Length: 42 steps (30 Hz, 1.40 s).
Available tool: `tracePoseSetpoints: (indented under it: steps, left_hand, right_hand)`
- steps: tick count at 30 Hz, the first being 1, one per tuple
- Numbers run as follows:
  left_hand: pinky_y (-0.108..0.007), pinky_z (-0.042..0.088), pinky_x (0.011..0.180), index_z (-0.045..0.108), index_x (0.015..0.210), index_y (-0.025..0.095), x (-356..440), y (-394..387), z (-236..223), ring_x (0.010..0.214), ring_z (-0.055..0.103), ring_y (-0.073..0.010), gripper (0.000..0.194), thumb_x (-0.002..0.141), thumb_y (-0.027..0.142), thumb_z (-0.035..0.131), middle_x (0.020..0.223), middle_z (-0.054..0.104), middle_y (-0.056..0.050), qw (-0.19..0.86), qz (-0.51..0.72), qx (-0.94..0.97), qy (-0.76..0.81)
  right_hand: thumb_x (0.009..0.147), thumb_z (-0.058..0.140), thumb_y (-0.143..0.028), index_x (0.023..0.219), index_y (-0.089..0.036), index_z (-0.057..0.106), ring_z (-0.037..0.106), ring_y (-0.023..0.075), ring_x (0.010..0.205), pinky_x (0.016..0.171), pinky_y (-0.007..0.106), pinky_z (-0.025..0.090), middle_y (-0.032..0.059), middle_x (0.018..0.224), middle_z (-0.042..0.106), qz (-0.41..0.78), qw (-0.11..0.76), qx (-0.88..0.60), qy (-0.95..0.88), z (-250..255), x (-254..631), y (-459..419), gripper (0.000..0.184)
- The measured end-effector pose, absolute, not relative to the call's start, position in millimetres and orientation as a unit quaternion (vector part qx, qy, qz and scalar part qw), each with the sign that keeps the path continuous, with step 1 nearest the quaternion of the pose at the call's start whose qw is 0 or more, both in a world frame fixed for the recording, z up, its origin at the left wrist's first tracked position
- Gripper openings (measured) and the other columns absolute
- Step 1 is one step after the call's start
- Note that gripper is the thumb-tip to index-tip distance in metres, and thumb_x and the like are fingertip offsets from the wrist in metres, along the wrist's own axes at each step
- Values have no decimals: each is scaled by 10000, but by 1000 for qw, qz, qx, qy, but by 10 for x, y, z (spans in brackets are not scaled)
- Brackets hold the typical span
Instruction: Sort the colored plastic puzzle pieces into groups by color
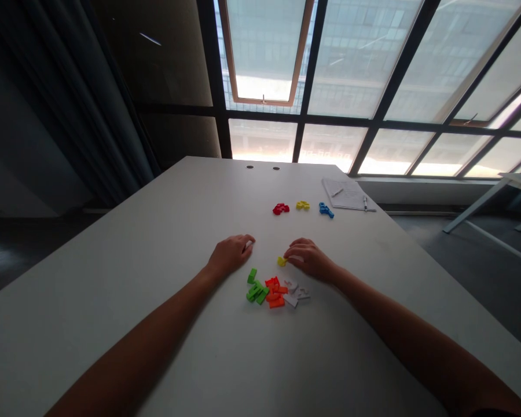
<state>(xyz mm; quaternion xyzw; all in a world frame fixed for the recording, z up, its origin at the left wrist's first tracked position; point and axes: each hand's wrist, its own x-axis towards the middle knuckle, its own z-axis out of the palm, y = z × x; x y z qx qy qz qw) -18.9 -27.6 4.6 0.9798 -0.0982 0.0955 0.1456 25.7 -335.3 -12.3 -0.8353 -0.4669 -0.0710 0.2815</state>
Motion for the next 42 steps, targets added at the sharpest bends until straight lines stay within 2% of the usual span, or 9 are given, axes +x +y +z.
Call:
tracePoseSetpoints:
  steps: [8, 14, 17, 20, 22, 27, 32, 36, 42]
  left_hand:
    - [-307, 519, 799, 734, 1206, 286, -183, -268, 32, 986, 715, -223, 321, 1004, 340, 490, 1123, 788, -46, 143, 92, 980, -99]
    - [-298, 500, 774, 726, 1201, 292, -170, -265, 12, 996, 713, -221, 305, 1011, 342, 493, 1123, 787, -36, 139, 98, 980, -100]
    - [-297, 498, 768, 726, 1197, 296, -171, -261, 8, 979, 713, -220, 297, 1011, 342, 499, 1117, 788, -34, 140, 97, 980, -100]
    - [-296, 502, 772, 728, 1204, 294, -174, -257, 6, 979, 714, -219, 304, 1011, 341, 499, 1125, 789, -37, 140, 98, 980, -100]
    - [-297, 505, 775, 730, 1207, 295, -178, -257, 5, 984, 715, -221, 307, 1009, 342, 502, 1122, 789, -36, 140, 100, 980, -102]
    - [-304, 511, 777, 738, 1206, 292, -183, -263, 7, 983, 719, -222, 311, 1006, 343, 505, 1127, 791, -40, 141, 101, 980, -98]
    - [-311, 511, 769, 733, 1203, 292, -178, -267, 9, 985, 720, -229, 304, 1007, 338, 505, 1124, 791, -37, 140, 101, 980, -100]
    - [-303, 508, 766, 730, 1194, 300, -170, -267, 10, 973, 718, -228, 291, 1000, 331, 515, 1112, 790, -37, 136, 99, 981, -98]
    - [-297, 497, 768, 726, 1194, 300, -163, -266, 13, 958, 713, -221, 289, 1010, 339, 507, 1086, 789, -37, 136, 96, 981, -100]
  right_hand:
    - [981, 672, -228, 1045, -215, 766, 703, 268, 1019, 955, 395, 486, 85, 1049, 808, -170, 188, -935, -249, -253, 639, -3732, 114]
    - [985, 677, -258, 1012, -220, 758, 678, 273, 1037, 949, 379, 467, 80, 1049, 802, -190, 167, -942, -222, -318, 651, -3744, 93]
    - [982, 622, -191, 1044, -230, 763, 664, 279, 1071, 983, 404, 468, 86, 1111, 788, -200, 176, -939, -220, -338, 648, -3746, 159]
    - [946, 564, -101, 1184, -226, 749, 648, 285, 1118, 1009, 428, 468, 115, 1246, 734, -241, 190, -931, -196, -334, 626, -3741, 327]
    - [961, 572, -138, 1268, -207, 722, 644, 290, 1118, 1010, 435, 470, 138, 1264, 702, -264, 195, -926, -186, -321, 591, -3718, 349]
    - [1016, 636, -329, 1180, -213, 757, 649, 285, 1045, 977, 408, 468, 118, 1138, 712, -218, 157, -937, -223, -282, 535, -3632, 234]
    - [1024, 600, -213, 1117, -206, 761, 662, 234, 1022, 964, 326, 467, 100, 1116, 738, -178, 153, -944, -230, -247, 673, -3605, 186]
    - [963, 574, -85, 1136, -173, 748, 673, 215, 1026, 957, 286, 477, 110, 1154, 746, -171, 152, -944, -238, -215, 877, -3589, 260]
    - [986, 601, -153, 1138, -158, 745, 693, 226, 1006, 923, 292, 509, 138, 1207, 731, -174, 156, -948, -216, -198, 1314, -3565, 210]
